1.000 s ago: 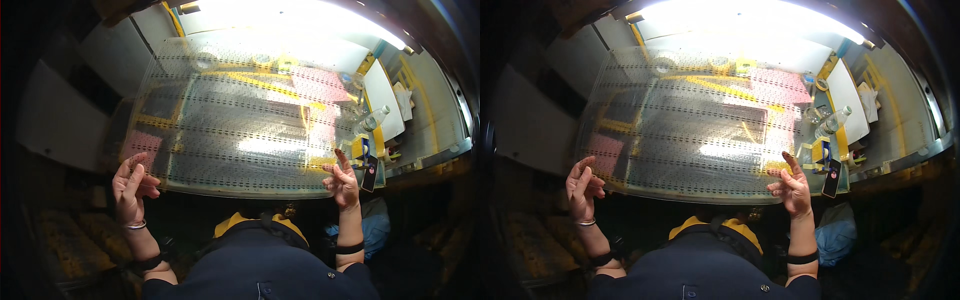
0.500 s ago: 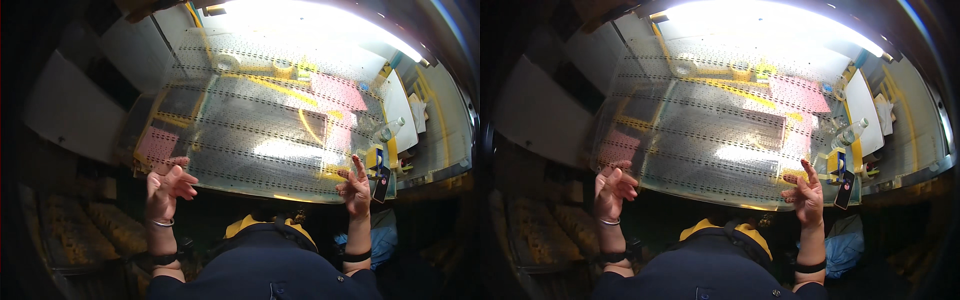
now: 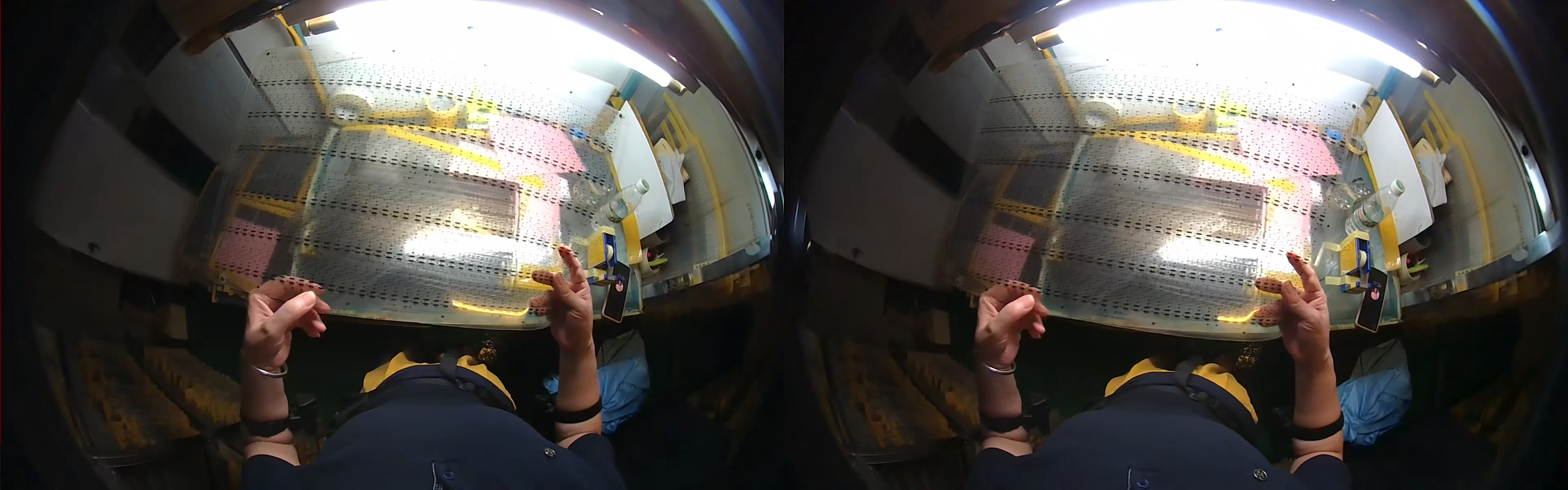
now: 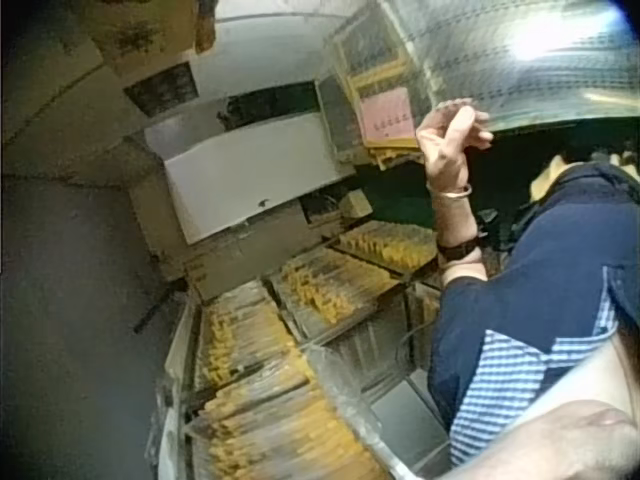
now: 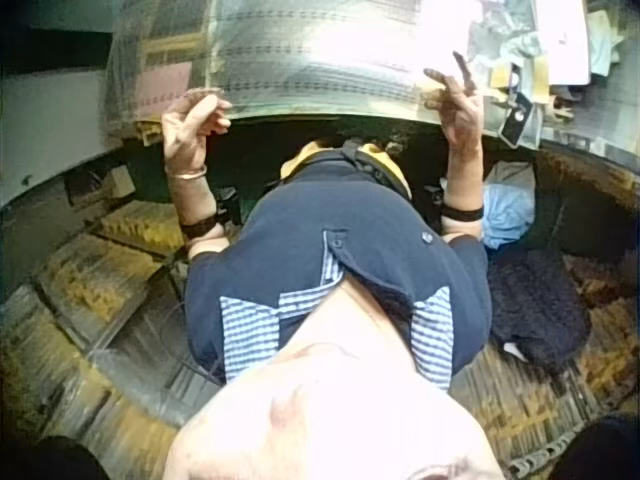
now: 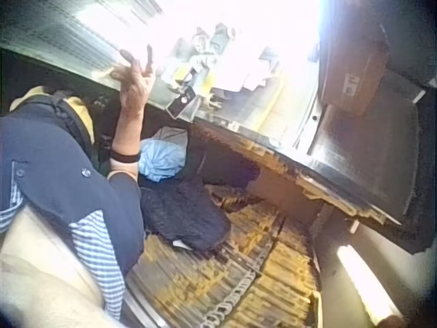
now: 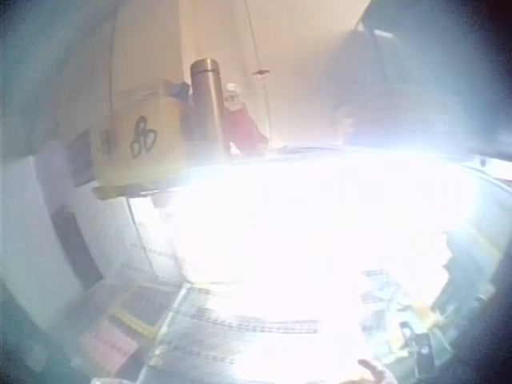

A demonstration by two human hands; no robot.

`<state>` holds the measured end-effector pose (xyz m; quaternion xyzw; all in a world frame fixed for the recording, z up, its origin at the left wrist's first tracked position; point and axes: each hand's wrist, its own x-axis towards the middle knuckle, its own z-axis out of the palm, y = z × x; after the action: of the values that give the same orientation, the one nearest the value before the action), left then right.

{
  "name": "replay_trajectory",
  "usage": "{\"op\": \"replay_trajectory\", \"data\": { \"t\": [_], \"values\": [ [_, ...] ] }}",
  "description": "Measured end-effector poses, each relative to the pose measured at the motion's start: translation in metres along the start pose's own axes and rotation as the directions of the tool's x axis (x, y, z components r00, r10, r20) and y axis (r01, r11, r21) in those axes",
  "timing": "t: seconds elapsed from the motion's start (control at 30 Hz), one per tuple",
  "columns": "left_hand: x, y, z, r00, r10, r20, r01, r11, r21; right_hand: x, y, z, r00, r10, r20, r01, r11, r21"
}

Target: Inspecting and sorting stamped metal sheets into plastic protective sleeves at a workstation.

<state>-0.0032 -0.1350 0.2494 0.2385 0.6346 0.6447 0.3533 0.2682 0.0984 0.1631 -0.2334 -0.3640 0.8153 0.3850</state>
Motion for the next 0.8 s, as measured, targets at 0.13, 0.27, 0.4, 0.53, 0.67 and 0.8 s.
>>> {"op": "replay_trajectory", "data": {
  "t": [0.13, 0.27, 0.4, 0.53, 0.67, 0.8],
  "values": [
    [0.001, 0.008, -0.013, 0.968, 0.123, -0.221, -0.124, 0.992, 0.01, -0.001, -0.005, 0.005, 0.998, 0.056, -0.001, -0.056, 0.998, -0.036],
    [0.003, 0.015, -0.039, 0.9, 0.194, -0.39, -0.186, 0.981, 0.057, -0.002, -0.015, 0.03, 0.999, 0.031, 0.026, -0.031, 0.999, -0.016],
    [0.003, 0.006, -0.061, 0.909, 0.172, -0.381, -0.143, 0.984, 0.103, -0.004, -0.032, 0.048, 0.983, 0.146, 0.109, -0.133, 0.984, -0.115],
    [0.005, 0.002, -0.081, 0.908, 0.166, -0.384, -0.163, 0.986, 0.042, 0.001, -0.024, 0.043, 0.991, 0.101, 0.083, -0.073, 0.952, -0.296],
    [-0.001, 0.001, -0.085, 0.893, 0.159, -0.422, -0.18, 0.984, -0.01, 0.007, -0.017, 0.038, 0.979, 0.115, 0.169, -0.057, 0.948, -0.315],
    [-0.003, -0.001, -0.094, 0.893, 0.139, -0.427, -0.195, 0.977, -0.091, 0.005, -0.018, 0.045, 0.981, 0.126, 0.15, -0.079, 0.955, -0.287]
  ]
}}
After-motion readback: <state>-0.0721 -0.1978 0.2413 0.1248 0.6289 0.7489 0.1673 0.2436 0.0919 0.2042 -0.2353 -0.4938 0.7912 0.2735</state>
